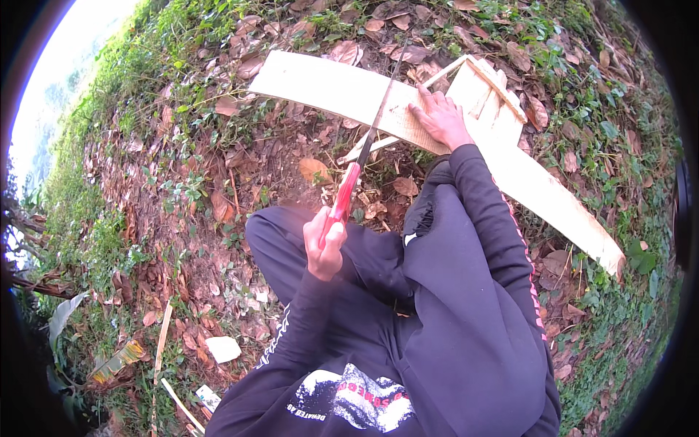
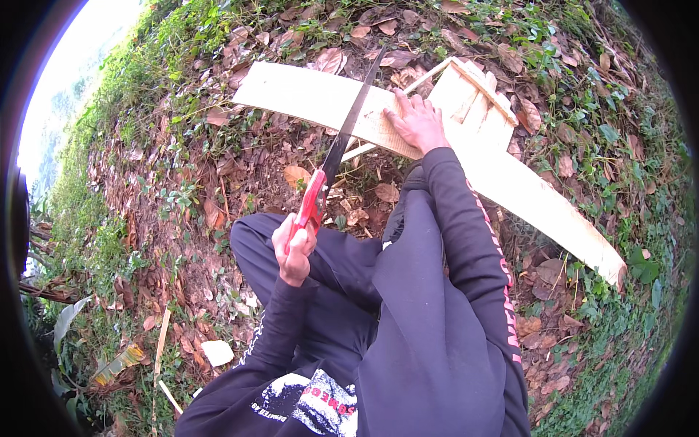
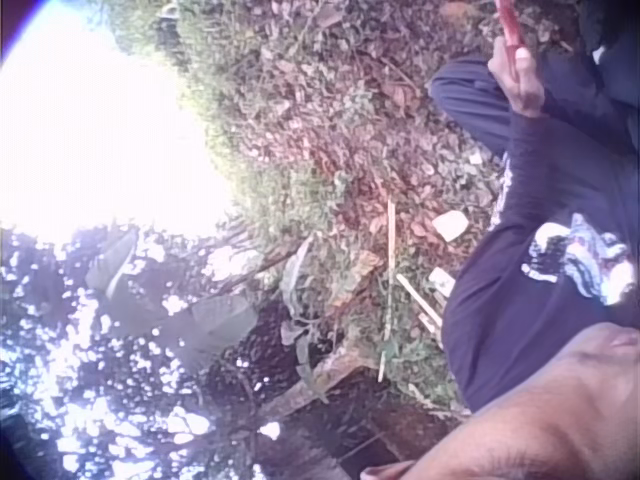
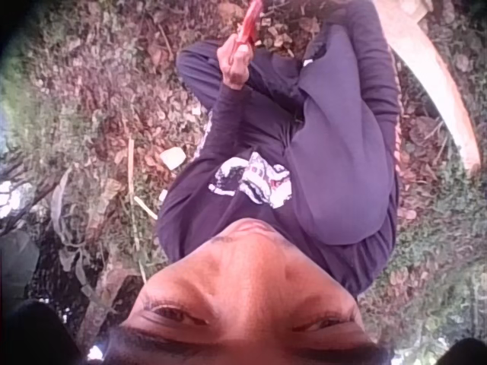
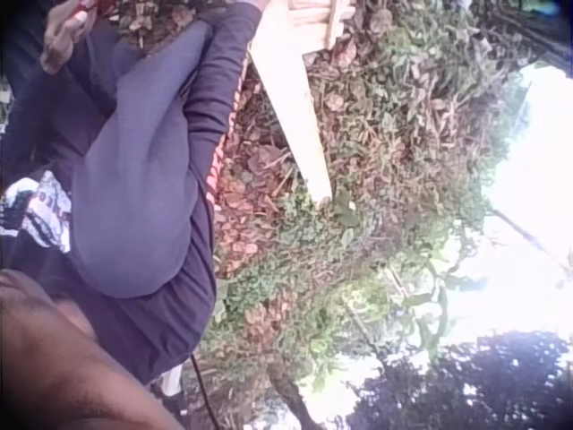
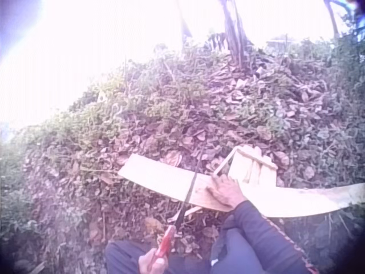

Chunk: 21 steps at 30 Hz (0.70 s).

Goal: The person sits on the ground and uses a red hand saw to cut a long wooden plank resting on a small wooden frame. They repeatedly saw through the wood, creating multiple cut sections.

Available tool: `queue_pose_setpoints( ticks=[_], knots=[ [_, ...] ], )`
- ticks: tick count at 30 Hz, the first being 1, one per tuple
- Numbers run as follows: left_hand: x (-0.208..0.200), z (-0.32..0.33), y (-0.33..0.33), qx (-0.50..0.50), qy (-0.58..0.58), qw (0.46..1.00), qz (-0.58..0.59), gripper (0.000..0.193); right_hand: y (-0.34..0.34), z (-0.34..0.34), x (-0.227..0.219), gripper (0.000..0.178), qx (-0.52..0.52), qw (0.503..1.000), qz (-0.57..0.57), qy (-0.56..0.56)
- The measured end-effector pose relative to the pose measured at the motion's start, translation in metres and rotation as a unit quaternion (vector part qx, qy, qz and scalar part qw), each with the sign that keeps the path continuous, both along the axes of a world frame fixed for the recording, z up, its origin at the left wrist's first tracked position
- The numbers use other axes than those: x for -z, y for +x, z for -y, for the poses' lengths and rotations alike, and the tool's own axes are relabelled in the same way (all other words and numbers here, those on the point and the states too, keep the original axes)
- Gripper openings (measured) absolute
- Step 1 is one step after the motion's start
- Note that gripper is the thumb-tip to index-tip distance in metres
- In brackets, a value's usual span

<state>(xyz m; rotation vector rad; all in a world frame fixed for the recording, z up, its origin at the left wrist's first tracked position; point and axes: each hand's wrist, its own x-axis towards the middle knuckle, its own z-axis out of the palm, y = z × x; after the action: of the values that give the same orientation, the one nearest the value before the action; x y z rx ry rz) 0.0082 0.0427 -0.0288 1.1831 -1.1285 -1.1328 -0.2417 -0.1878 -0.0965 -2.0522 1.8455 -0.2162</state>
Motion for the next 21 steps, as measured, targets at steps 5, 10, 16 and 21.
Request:
queue_pose_setpoints(
  ticks=[5,10,16,21],
  knots=[
    [-0.003,0.0,-0.004,-0.015,-0.002,1.0,0.007,0.018,0.002,-0.002,0.002,0.066,0.001,1.0,-0.011,-0.023],
    [0.011,0.064,-0.024,-0.014,-0.008,1.0,0.021,0.017,0.001,-0.001,0.006,0.066,0.0,0.999,-0.019,-0.035],
    [0.006,0.14,-0.044,0.007,-0.051,0.996,0.076,0.021,0.002,-0.001,0.006,0.068,-0.007,0.999,-0.029,-0.045],
    [0.01,0.123,-0.043,-0.04,-0.149,0.955,0.253,0.017,-0.002,0.0,0.011,0.067,-0.004,0.999,0.002,-0.05]
  ],
)
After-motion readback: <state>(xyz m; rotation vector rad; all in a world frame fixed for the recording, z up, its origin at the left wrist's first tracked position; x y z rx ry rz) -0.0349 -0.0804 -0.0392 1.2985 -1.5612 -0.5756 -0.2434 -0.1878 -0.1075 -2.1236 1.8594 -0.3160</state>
